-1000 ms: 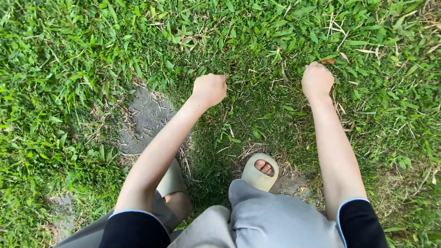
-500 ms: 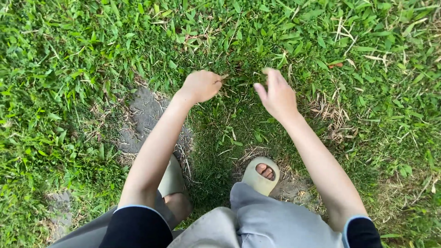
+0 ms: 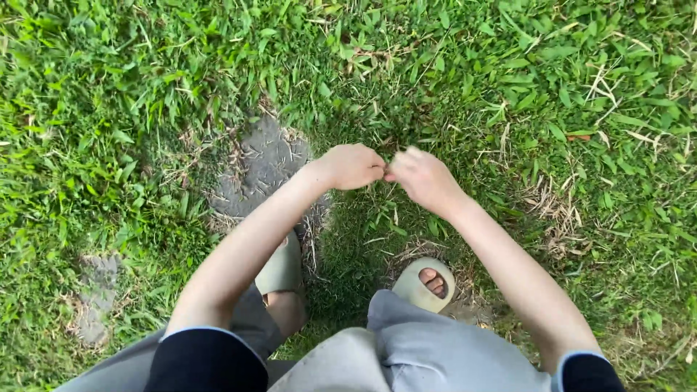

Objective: Pulling weeds from the grass around stepping stones by hand.

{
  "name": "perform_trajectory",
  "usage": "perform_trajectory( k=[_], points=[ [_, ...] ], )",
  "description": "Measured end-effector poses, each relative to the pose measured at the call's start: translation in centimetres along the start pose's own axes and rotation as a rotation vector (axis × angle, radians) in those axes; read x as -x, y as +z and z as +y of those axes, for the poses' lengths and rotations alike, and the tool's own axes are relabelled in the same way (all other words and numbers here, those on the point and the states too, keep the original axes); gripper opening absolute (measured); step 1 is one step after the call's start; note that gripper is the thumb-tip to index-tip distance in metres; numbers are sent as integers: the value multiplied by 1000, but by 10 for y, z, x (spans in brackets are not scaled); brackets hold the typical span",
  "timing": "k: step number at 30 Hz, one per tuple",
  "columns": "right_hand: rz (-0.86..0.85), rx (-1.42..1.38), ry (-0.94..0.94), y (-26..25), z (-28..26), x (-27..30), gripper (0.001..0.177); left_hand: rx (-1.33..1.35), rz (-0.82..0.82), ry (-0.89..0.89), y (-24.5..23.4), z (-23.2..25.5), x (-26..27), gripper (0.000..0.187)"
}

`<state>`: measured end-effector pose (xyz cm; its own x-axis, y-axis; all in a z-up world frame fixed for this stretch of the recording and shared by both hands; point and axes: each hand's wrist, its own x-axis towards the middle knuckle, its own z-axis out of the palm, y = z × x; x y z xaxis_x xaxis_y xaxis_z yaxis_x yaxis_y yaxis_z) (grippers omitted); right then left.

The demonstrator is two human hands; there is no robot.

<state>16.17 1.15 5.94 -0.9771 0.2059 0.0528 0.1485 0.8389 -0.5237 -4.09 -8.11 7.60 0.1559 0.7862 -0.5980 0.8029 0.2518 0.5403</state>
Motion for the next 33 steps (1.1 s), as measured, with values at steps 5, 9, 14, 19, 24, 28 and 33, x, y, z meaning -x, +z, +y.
perform_trajectory(
  k=[5,9,14,19,24,28,33],
  points=[
    [-69,99,118,-27,16,28,16,5,-124,-51,-45,-9,7,32],
    [-27,246,266,-99,15,-6,20,-221,153,-129,-106,-72,5,25],
    [-155,431,458,-168,-9,-93,46,-489,408,-208,-178,-132,32,48],
    [-438,535,440,-115,-49,-198,56,-460,59,-390,-174,-160,51,44],
    [-299,584,305,56,-32,-248,31,-282,90,-353,-93,-229,6,44],
    [-130,681,483,116,-37,-291,61,-237,246,-281,-62,-247,-9,42],
    [21,495,363,156,7,-265,29,-114,334,-224,-50,-263,-24,38]
  ],
)
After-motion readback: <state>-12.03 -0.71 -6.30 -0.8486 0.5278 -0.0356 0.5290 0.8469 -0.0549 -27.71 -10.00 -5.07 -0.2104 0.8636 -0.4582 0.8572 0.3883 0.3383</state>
